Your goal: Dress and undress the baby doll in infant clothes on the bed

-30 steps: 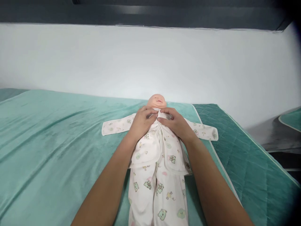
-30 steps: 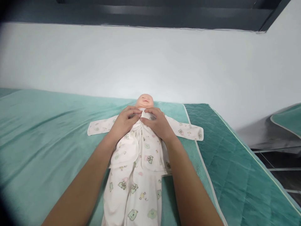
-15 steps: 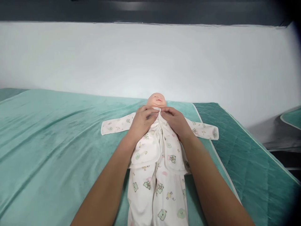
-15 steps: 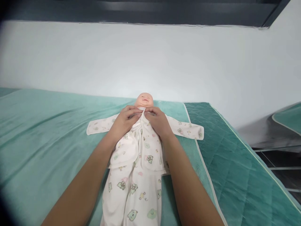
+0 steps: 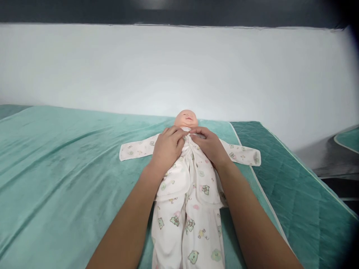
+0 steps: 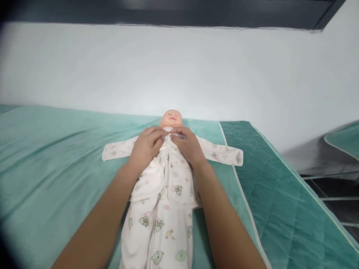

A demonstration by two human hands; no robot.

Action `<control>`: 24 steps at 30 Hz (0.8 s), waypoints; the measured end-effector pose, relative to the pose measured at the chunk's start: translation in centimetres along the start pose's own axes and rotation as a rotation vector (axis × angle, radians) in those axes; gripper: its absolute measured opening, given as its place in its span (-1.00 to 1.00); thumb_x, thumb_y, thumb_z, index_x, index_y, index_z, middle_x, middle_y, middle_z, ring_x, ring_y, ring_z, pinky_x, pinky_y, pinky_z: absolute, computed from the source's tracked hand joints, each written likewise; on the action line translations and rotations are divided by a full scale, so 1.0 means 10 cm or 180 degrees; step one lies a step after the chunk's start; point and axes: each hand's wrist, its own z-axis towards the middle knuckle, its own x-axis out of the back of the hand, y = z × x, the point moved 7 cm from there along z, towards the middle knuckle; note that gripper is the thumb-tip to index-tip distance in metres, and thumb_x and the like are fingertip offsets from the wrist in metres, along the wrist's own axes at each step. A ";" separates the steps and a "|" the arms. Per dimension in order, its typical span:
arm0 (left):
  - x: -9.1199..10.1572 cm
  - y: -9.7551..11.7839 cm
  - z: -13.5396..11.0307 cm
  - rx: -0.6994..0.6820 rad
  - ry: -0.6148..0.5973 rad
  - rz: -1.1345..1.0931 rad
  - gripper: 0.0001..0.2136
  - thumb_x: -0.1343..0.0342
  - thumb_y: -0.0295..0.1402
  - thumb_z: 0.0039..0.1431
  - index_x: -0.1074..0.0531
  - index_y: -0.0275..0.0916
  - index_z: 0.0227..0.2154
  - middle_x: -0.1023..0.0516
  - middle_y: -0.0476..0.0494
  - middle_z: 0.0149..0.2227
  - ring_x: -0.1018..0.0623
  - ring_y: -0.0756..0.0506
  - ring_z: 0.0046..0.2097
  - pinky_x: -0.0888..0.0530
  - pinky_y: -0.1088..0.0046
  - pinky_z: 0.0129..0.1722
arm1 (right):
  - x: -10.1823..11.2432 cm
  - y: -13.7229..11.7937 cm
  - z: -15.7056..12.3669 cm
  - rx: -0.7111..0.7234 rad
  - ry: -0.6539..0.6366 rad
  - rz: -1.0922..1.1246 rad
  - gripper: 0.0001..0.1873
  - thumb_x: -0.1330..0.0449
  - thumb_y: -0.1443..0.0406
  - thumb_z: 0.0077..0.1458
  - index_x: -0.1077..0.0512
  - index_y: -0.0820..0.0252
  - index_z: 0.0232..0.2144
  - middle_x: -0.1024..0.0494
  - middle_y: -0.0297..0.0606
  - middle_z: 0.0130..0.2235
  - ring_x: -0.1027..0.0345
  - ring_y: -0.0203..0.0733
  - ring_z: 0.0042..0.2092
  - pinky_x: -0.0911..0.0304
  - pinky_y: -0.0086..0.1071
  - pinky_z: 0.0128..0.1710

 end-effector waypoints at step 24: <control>0.01 -0.08 -0.02 0.0215 0.0029 -0.0173 -0.75 0.07 -0.50 0.26 -0.51 -0.19 -0.21 -0.51 -0.10 -0.03 -0.45 -0.15 0.04 -0.39 0.26 0.07 | 0.00 -0.18 -0.23 0.1260 0.0115 -0.1205 -0.68 -0.04 0.35 0.22 -0.58 0.03 -0.15 -0.52 -0.24 0.05 -0.35 -0.06 0.09 -0.23 -0.10 0.13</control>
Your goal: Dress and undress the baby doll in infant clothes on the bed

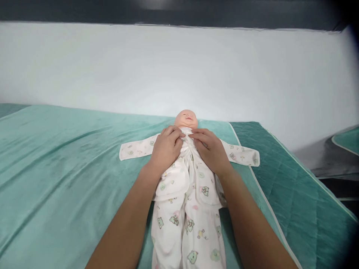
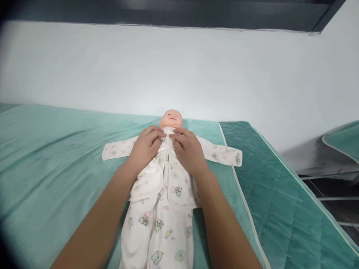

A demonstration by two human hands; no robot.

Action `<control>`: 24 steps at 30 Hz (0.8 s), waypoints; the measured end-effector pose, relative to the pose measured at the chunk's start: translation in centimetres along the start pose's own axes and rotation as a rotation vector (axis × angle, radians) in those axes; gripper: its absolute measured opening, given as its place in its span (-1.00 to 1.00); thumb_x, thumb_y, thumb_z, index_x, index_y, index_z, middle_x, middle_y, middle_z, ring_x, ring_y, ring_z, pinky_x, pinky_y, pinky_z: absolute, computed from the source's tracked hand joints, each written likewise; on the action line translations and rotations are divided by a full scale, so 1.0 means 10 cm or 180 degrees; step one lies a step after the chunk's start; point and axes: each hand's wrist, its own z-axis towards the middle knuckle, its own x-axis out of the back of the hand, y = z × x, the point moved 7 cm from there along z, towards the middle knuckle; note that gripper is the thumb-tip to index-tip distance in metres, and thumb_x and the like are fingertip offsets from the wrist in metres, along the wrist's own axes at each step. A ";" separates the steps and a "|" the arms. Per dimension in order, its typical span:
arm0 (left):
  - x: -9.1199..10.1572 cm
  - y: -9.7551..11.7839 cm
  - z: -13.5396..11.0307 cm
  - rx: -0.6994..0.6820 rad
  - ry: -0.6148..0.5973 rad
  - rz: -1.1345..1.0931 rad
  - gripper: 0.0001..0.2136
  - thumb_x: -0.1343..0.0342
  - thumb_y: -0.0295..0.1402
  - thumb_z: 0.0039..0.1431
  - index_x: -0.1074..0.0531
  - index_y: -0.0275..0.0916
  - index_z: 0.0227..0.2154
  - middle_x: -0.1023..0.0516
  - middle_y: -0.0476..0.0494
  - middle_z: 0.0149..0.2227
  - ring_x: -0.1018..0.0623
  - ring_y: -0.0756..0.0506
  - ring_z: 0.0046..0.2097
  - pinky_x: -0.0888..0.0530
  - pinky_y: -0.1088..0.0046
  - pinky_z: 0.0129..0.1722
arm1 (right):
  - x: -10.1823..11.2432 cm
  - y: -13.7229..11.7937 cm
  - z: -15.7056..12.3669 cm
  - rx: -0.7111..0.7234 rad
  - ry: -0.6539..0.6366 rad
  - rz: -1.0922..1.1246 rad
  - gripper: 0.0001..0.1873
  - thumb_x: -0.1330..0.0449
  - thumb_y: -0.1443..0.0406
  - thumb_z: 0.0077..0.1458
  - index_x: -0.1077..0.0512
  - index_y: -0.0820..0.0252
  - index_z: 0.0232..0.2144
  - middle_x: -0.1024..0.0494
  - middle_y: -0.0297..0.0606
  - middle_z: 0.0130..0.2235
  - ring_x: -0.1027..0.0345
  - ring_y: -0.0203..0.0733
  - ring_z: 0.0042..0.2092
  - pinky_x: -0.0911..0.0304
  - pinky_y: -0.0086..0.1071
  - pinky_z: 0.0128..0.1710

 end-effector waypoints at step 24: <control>-0.03 -0.03 -0.03 0.0064 0.0005 0.0097 -0.66 0.12 -0.46 0.29 -0.54 -0.10 -0.08 -0.50 -0.08 0.05 -0.45 -0.15 0.10 -0.38 0.24 0.12 | -0.06 0.00 -0.08 -0.0191 -0.0665 0.0368 -0.61 0.05 0.26 0.31 -0.45 -0.10 0.06 -0.31 -0.32 0.26 -0.03 -0.13 0.32 0.03 -0.05 0.33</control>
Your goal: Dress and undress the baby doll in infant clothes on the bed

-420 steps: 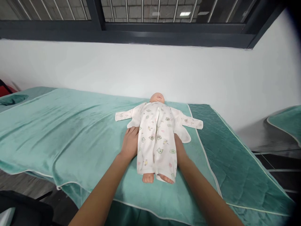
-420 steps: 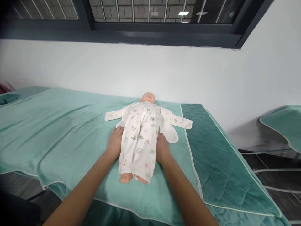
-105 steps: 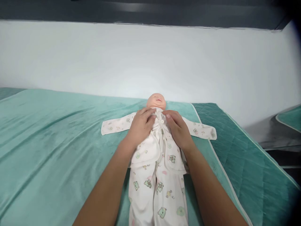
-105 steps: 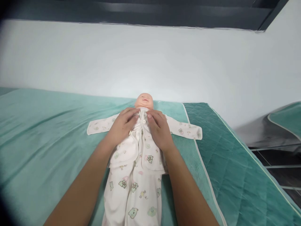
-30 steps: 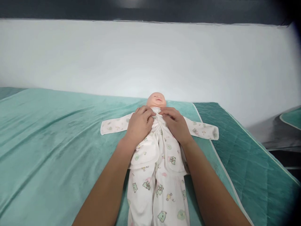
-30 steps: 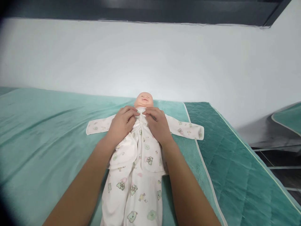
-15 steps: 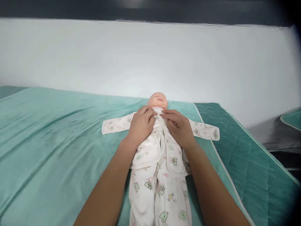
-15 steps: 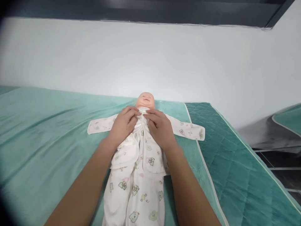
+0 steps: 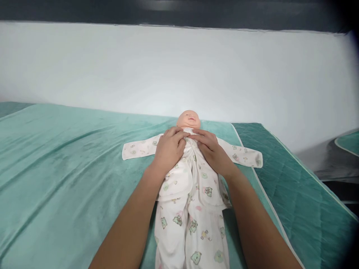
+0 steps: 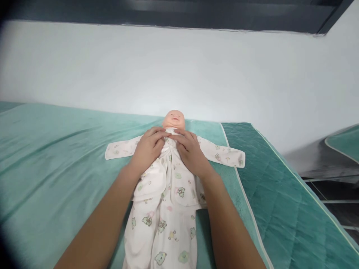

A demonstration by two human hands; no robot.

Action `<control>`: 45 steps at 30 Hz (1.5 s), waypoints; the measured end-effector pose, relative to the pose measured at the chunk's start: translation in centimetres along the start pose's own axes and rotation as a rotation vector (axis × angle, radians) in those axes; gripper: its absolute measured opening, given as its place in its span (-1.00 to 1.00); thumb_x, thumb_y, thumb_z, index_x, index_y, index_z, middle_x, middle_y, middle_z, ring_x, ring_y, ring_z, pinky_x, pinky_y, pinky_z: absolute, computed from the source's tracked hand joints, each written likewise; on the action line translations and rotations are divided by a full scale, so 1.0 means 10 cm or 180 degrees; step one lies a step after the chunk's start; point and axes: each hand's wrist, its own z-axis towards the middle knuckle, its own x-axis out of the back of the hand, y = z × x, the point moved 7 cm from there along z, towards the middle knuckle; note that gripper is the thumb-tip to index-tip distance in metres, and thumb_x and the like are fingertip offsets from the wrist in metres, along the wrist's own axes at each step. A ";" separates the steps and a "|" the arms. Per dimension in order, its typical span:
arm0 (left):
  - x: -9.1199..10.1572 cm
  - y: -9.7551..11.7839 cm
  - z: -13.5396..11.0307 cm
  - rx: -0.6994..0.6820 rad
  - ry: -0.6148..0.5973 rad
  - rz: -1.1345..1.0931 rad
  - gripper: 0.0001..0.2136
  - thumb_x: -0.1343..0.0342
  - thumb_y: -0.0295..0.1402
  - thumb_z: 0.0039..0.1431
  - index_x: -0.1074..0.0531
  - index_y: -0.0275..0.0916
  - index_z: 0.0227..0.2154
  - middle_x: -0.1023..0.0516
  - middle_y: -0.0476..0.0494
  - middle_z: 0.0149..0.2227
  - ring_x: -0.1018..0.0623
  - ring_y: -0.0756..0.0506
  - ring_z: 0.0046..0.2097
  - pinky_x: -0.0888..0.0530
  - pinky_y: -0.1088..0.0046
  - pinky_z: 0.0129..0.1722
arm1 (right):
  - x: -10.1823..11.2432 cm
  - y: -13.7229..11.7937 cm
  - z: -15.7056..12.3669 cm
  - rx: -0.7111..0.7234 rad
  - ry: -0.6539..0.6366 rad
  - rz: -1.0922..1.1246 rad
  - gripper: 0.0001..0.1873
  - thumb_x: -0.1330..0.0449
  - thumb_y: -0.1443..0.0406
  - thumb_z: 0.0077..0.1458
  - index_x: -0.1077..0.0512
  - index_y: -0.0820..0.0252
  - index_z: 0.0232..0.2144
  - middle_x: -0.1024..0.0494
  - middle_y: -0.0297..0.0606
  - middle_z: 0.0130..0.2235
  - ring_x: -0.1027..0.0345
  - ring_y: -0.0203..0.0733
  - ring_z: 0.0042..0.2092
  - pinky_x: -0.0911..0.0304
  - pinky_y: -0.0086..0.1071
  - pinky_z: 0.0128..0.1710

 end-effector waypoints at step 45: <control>0.00 -0.12 -0.02 0.0489 0.0189 -0.0817 -0.71 0.07 -0.50 0.23 -0.56 -0.11 -0.27 -0.53 -0.05 0.02 -0.51 -0.09 0.08 -0.41 0.31 0.11 | 0.02 0.05 0.41 -0.1118 0.0370 -0.0451 -0.74 -0.14 0.18 -0.02 -0.38 0.11 -0.67 -0.40 -0.38 -0.59 -0.15 -0.26 -0.50 -0.07 -0.35 -0.47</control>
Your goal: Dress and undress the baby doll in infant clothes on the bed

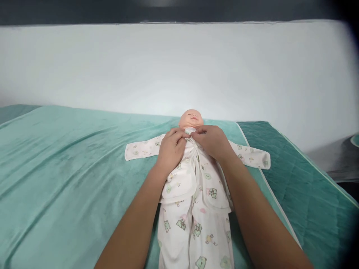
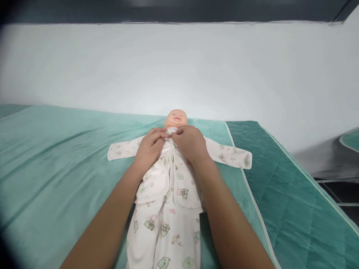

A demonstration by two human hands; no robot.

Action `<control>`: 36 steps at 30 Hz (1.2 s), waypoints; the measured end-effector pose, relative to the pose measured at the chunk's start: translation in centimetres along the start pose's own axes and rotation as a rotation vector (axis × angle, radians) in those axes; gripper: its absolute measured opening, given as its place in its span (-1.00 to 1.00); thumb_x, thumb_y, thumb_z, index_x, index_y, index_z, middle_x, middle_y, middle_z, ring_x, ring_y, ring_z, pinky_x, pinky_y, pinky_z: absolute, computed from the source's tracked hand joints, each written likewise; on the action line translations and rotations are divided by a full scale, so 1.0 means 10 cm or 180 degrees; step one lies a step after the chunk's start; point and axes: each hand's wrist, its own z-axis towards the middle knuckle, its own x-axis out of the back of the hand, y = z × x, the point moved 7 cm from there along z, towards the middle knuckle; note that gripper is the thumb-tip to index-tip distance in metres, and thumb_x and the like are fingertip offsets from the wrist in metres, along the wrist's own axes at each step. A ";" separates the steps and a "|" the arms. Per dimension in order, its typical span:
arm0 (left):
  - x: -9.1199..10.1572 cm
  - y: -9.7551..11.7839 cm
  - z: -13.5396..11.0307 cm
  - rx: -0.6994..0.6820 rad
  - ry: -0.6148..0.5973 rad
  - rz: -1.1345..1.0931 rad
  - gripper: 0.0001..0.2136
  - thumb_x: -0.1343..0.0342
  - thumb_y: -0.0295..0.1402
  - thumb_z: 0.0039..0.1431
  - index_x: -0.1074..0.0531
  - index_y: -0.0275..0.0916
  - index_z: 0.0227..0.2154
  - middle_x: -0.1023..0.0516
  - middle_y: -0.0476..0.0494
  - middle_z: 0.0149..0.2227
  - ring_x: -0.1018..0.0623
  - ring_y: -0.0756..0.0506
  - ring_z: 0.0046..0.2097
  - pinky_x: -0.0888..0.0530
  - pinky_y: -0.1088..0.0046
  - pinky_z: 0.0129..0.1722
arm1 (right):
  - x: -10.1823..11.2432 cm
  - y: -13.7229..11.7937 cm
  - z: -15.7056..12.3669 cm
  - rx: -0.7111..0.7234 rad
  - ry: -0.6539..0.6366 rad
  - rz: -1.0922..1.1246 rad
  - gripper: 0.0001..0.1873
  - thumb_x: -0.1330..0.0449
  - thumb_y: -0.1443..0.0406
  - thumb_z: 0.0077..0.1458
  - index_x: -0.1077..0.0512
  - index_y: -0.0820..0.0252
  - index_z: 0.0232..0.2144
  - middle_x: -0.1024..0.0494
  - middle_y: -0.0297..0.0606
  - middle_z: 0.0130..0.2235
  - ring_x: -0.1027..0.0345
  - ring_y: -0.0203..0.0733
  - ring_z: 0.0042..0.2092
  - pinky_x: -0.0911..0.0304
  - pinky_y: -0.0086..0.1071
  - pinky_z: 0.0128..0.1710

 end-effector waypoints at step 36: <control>-0.08 -0.07 0.23 0.0419 -0.0132 -0.0933 -0.92 -0.17 -0.38 0.08 -0.50 -0.22 -0.49 -0.55 -0.08 -0.14 -0.53 -0.08 -0.08 -0.39 0.37 0.01 | 0.00 0.18 -0.10 -0.0192 0.0401 0.1296 -0.83 -0.21 0.23 0.02 -0.58 0.16 -0.44 -0.66 -0.34 -0.16 -0.48 -0.13 -0.12 -0.29 -0.38 -0.11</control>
